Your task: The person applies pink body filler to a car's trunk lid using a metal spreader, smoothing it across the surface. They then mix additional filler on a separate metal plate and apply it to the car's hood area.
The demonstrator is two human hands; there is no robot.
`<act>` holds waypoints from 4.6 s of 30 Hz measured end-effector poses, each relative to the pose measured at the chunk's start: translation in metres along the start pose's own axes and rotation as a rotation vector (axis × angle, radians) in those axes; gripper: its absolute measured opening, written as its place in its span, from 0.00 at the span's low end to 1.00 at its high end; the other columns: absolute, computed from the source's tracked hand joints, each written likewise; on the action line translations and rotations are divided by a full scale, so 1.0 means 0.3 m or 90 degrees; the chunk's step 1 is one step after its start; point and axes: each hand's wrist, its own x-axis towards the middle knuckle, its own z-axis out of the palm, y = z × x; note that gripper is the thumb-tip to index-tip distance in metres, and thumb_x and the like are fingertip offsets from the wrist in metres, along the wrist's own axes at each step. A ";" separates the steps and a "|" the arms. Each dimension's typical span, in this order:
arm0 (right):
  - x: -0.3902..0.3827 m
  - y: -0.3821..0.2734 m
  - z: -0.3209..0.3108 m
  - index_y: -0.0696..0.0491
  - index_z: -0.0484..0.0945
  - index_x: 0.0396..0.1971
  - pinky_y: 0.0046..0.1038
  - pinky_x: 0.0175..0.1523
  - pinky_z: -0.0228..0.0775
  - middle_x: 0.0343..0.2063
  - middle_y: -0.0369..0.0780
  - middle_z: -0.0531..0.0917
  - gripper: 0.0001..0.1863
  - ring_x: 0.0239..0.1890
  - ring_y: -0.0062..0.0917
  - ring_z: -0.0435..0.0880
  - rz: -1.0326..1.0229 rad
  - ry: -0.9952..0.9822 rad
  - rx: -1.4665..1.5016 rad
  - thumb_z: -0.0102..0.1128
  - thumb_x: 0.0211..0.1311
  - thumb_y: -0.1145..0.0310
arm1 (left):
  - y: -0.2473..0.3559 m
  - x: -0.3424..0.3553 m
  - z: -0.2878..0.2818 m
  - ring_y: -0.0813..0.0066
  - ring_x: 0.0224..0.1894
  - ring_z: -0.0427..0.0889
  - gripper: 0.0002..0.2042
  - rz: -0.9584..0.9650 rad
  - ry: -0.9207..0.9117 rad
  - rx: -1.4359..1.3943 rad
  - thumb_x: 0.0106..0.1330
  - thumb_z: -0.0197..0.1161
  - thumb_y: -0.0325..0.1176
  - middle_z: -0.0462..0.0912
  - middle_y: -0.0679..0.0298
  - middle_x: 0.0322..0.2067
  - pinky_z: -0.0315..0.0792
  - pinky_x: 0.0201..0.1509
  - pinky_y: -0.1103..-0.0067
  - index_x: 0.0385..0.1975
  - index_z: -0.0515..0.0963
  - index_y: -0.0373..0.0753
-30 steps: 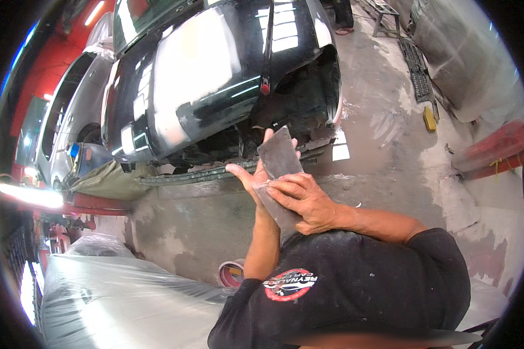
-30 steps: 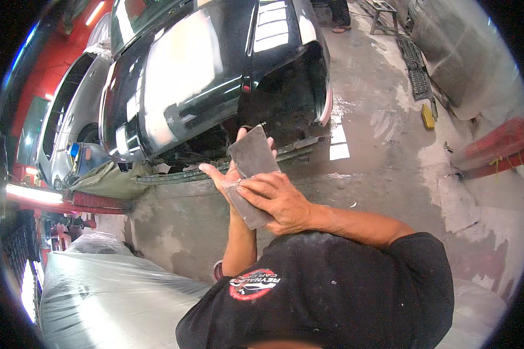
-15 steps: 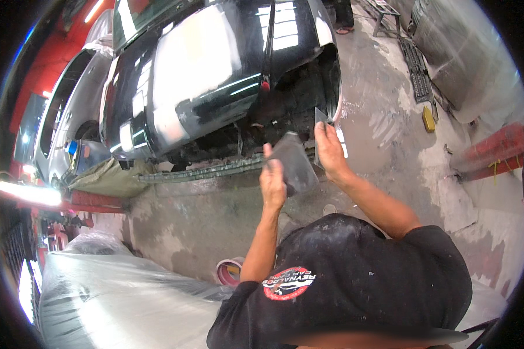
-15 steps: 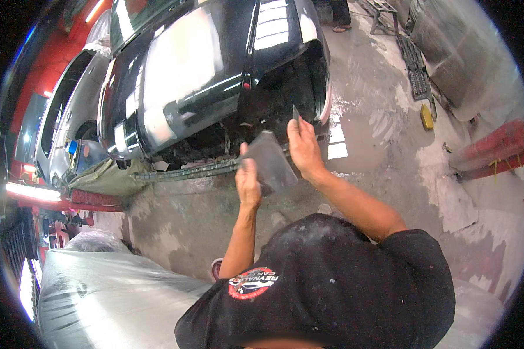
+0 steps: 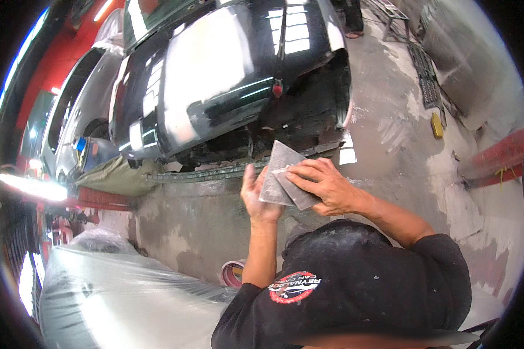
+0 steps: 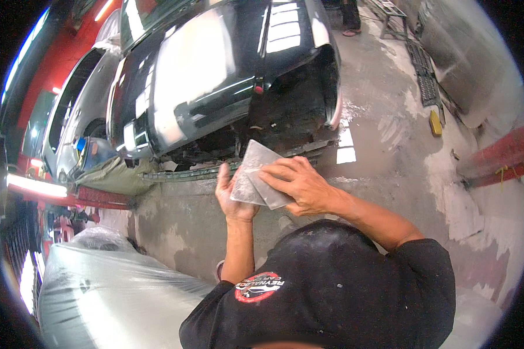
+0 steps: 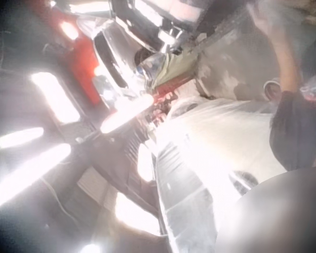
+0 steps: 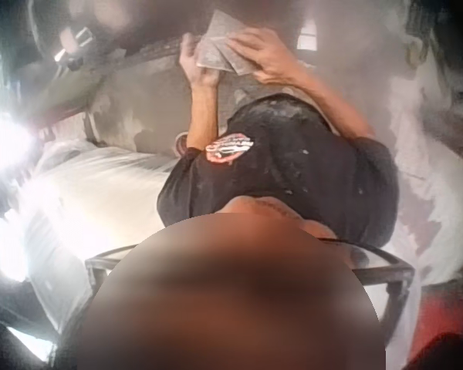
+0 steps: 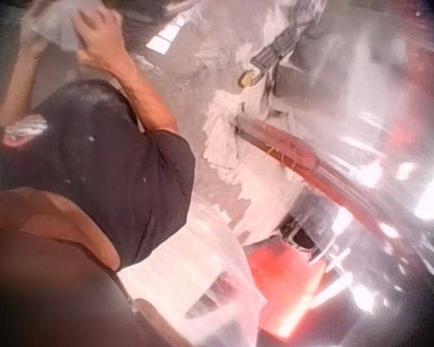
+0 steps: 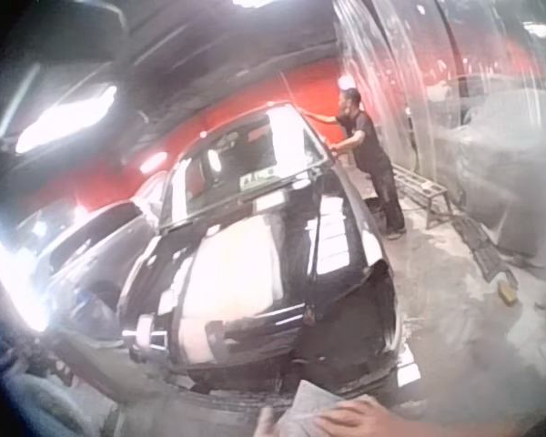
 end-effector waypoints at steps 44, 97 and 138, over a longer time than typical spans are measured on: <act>-0.022 -0.093 0.137 0.60 0.61 0.66 0.36 0.69 0.55 0.62 0.50 0.67 0.29 0.66 0.41 0.65 0.251 0.222 0.330 0.45 0.74 0.57 | -0.191 0.090 -0.124 0.78 0.45 0.80 0.13 0.226 0.169 0.335 0.72 0.56 0.29 0.80 0.64 0.45 0.75 0.51 0.79 0.54 0.72 0.35; 0.843 0.119 0.483 0.59 0.68 0.55 0.23 0.37 0.78 0.48 0.39 0.79 0.21 0.42 0.18 0.80 0.448 0.235 0.720 0.59 0.64 0.73 | 0.552 -0.656 -1.316 0.62 0.46 0.79 0.34 -0.083 0.806 0.336 0.73 0.41 0.61 0.80 0.52 0.48 0.74 0.48 0.69 0.48 0.76 0.28; 0.921 -0.216 0.687 0.60 0.65 0.62 0.33 0.48 0.74 0.42 0.50 0.84 0.32 0.42 0.36 0.85 0.449 0.053 0.235 0.62 0.61 0.62 | 1.047 -0.088 -0.535 0.67 0.41 0.84 0.21 0.116 0.190 0.832 0.60 0.71 0.44 0.86 0.57 0.38 0.76 0.48 0.72 0.44 0.80 0.33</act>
